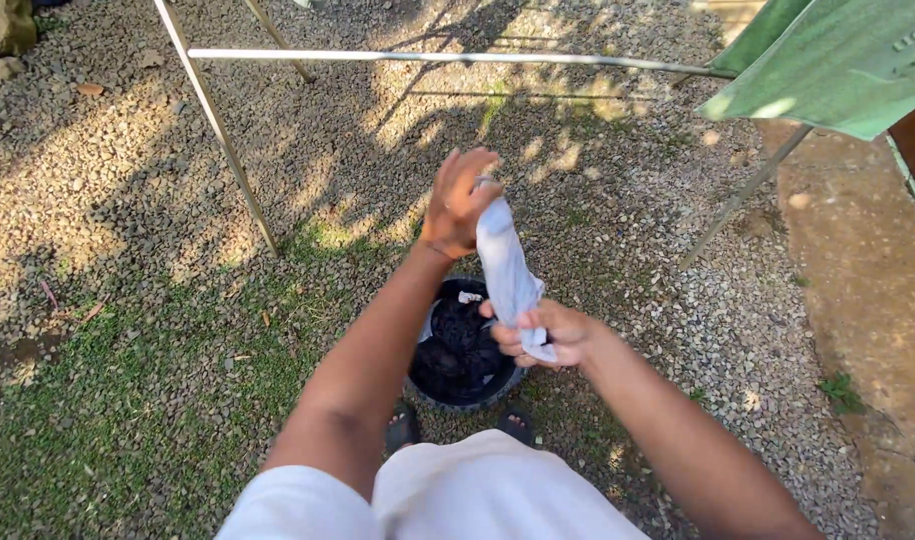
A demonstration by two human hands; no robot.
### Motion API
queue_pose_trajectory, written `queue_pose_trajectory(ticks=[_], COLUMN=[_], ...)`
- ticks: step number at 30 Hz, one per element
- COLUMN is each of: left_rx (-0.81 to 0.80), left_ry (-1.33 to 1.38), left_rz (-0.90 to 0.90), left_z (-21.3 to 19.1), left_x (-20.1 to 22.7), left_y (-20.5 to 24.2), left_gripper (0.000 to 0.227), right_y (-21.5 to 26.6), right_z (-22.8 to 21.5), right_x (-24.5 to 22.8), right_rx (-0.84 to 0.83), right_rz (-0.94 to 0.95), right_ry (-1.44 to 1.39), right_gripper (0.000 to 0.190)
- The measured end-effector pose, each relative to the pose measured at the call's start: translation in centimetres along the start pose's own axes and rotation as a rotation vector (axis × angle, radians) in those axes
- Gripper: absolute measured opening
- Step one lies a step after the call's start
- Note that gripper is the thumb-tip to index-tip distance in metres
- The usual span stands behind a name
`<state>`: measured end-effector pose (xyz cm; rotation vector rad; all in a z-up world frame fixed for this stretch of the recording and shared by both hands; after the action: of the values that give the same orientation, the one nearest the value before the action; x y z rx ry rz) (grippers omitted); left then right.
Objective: Washing garments by hand in a bucket and hanging them on a drying rack.
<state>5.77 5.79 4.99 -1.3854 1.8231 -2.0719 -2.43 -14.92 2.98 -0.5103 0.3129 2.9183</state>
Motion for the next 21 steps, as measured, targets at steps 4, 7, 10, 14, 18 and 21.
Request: queue_pose_trajectory(ticks=[4, 7, 10, 14, 18, 21], left_rx=[-0.699, -1.063, -1.116, -0.845, -0.707, -0.63], left_ry=[-0.105, -0.213, -0.173, 0.673, 1.4, 1.79], left_rz=[0.507, 0.112, -0.306, -1.123, -1.57, -1.622], left_z=[-0.1, 0.8, 2.3, 4.4, 4.6, 4.0], left_x=[-1.9, 0.5, 1.3, -1.3, -1.4, -0.7], left_y=[1.2, 1.4, 3.5, 9.8, 11.5, 10.7], left_gripper=[0.016, 0.017, 0.022, 0.012, 0.017, 0.021], right_y=[4.3, 3.9, 3.5, 0.9, -1.3, -2.4], right_z=[-3.6, -2.1, -4.1, -4.7, -4.7, -3.3], right_x=[-5.0, -8.8, -11.2, -12.4, -11.8, -11.7], right_rx=[0.949, 1.344, 1.534, 1.601, 1.529, 1.519], right_rz=[0.053, 0.073, -0.056, -0.343, -0.776, -1.056], right_ry=[1.528, 2.032, 2.091, 2.112, 2.032, 1.875], right_gripper=[0.076, 0.083, 0.077, 0.065, 0.059, 0.062])
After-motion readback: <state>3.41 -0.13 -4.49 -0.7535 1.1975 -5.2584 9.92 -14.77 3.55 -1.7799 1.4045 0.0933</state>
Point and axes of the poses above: each hand's wrist, its own y-axis away from the middle knuckle, its own z-axis out of the palm, x = y × z, the point moved 1 cm from there along -y, towards the middle knuckle, and after that the axes turned 6 degrees about y, right-handed, at the moved point
